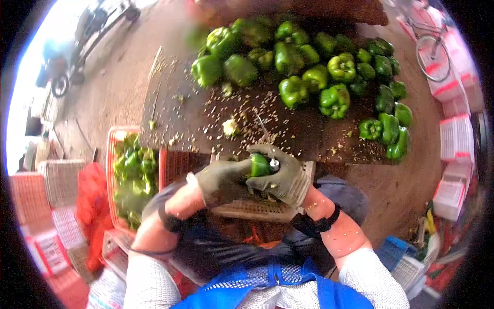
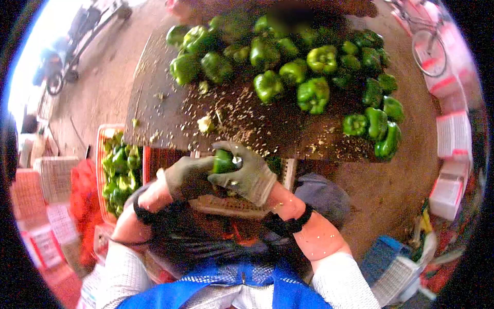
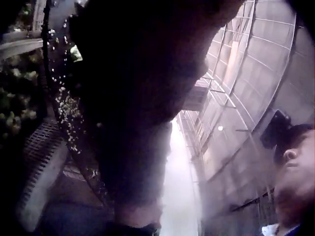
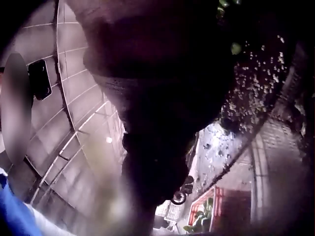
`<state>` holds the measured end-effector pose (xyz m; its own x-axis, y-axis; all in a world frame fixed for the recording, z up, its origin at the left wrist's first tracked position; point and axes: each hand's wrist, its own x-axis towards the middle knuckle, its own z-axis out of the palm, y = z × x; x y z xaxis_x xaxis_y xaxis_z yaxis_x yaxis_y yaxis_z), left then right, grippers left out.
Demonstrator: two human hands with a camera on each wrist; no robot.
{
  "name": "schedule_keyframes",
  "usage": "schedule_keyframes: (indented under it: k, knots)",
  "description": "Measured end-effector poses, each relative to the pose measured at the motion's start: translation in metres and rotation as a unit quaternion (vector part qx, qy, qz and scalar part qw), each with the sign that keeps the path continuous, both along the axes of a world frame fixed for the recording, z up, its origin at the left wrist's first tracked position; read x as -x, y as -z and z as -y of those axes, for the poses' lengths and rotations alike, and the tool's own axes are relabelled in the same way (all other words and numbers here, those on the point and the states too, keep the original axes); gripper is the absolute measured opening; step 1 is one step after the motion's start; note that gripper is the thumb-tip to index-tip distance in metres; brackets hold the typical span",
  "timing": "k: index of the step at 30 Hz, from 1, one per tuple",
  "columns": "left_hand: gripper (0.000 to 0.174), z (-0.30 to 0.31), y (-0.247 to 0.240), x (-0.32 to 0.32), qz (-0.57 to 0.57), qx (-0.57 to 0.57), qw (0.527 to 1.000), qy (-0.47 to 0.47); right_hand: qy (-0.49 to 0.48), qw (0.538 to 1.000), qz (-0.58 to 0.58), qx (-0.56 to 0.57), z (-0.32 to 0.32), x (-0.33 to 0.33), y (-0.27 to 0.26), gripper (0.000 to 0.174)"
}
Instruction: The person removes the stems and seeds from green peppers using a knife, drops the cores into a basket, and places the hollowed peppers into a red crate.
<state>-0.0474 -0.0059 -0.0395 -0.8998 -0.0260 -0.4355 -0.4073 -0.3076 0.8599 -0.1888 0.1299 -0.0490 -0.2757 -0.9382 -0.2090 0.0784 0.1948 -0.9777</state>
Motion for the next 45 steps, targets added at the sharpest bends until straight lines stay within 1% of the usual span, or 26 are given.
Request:
schedule_keyframes:
  k: [1,2,3,4,6,7,10,11,12,14,15,18,19,22,23,24,25,28,30,31,34,36,38,39,43,45]
  knots:
    - [0.043,-0.003,0.004,0.0,-0.148,0.058,0.987,-0.025,0.009,0.999,0.052,0.004,0.006,0.007,-0.009,0.063]
    - [0.044,-0.003,0.002,-0.001,-0.126,0.215,0.968,-0.03,0.018,0.994,0.105,0.01,0.008,0.01,-0.015,0.064]
    - [0.041,-0.004,-0.007,0.002,-0.095,0.414,0.905,-0.025,0.042,0.994,0.074,0.074,0.011,0.011,-0.009,0.066]
    - [0.036,-0.012,-0.014,0.009,-0.083,0.437,0.893,-0.072,0.044,0.992,0.083,0.08,0.013,0.012,-0.004,0.066]
    - [0.037,-0.02,-0.014,0.016,-0.065,0.447,0.889,-0.082,0.037,0.99,0.101,0.088,0.012,0.017,0.002,0.066]
    - [0.042,-0.025,-0.019,0.018,-0.021,0.46,0.886,-0.047,0.027,0.99,0.093,0.101,0.006,0.019,0.001,0.063]
    - [0.057,-0.024,-0.034,0.027,-0.083,0.391,0.915,0.057,-0.003,0.977,0.212,0.017,-0.015,0.022,-0.008,0.059]
    - [0.065,-0.025,-0.013,0.023,-0.1,0.24,0.965,0.014,-0.014,0.981,0.193,0.034,-0.021,0.021,-0.003,0.057]
    - [0.061,-0.024,-0.015,0.024,-0.095,0.178,0.979,0.024,-0.013,0.983,0.182,0.024,-0.024,0.022,-0.008,0.057]
    - [0.052,-0.02,-0.029,0.027,-0.08,0.052,0.995,0.038,-0.015,0.986,0.167,0.006,-0.025,0.022,-0.021,0.056]
    - [0.057,-0.017,-0.036,0.029,-0.034,0.029,0.999,0.026,0.023,0.985,0.163,0.051,-0.022,0.017,-0.019,0.053]
    - [0.063,-0.012,-0.027,0.023,-0.024,-0.078,0.995,-0.06,-0.022,0.991,0.115,0.067,-0.021,0.021,-0.027,0.058]
    - [0.063,-0.01,-0.029,0.026,-0.021,-0.068,0.996,-0.05,-0.011,0.994,0.092,0.058,-0.021,0.02,-0.022,0.057]
    - [0.06,-0.005,-0.03,0.034,0.039,0.02,0.999,0.019,0.013,0.971,0.239,-0.022,-0.025,0.03,-0.028,0.056]
    - [0.059,-0.004,-0.029,0.036,0.065,0.059,0.995,0.051,0.023,0.985,0.171,-0.026,-0.024,0.03,-0.022,0.055]
    - [0.065,-0.006,-0.034,0.039,0.026,0.043,0.996,0.079,0.028,0.99,0.135,0.0,-0.027,0.029,-0.012,0.056]
    - [0.074,-0.006,-0.035,0.039,0.064,0.026,0.992,0.108,0.036,0.99,0.137,-0.009,-0.029,0.026,-0.008,0.056]
    - [0.058,-0.018,-0.013,0.043,-0.03,0.044,0.997,0.064,0.054,0.991,0.111,-0.048,-0.023,0.03,-0.012,0.056]
    - [0.046,-0.028,0.009,0.036,-0.057,0.153,0.987,-0.011,0.061,0.984,0.142,-0.085,-0.018,0.033,0.005,0.057]
    - [0.042,-0.034,0.042,0.026,-0.025,0.146,0.987,-0.069,0.069,0.993,0.081,-0.048,-0.016,0.034,0.007,0.058]
    - [0.033,-0.045,0.059,0.015,-0.002,0.301,0.943,-0.145,0.054,0.998,0.04,-0.003,0.0,0.034,0.02,0.057]
    - [0.032,-0.042,0.05,0.008,-0.02,0.258,0.95,-0.178,0.051,0.998,0.044,-0.004,0.01,0.03,0.02,0.052]
    - [0.036,-0.035,0.019,0.014,-0.05,0.004,0.976,-0.214,0.043,0.993,0.105,-0.019,0.013,0.025,0.019,0.051]
    - [0.039,-0.032,0.018,0.01,-0.041,-0.032,0.978,-0.203,0.032,0.982,0.186,-0.007,0.012,0.023,0.007,0.05]
    - [0.043,-0.023,0.005,0.001,0.017,-0.099,0.987,-0.124,0.002,0.985,0.166,-0.055,0.001,0.009,0.009,0.051]
    - [0.042,-0.025,0.01,0.002,0.121,-0.304,0.93,-0.166,0.002,0.988,0.145,-0.043,-0.001,0.004,0.031,0.05]
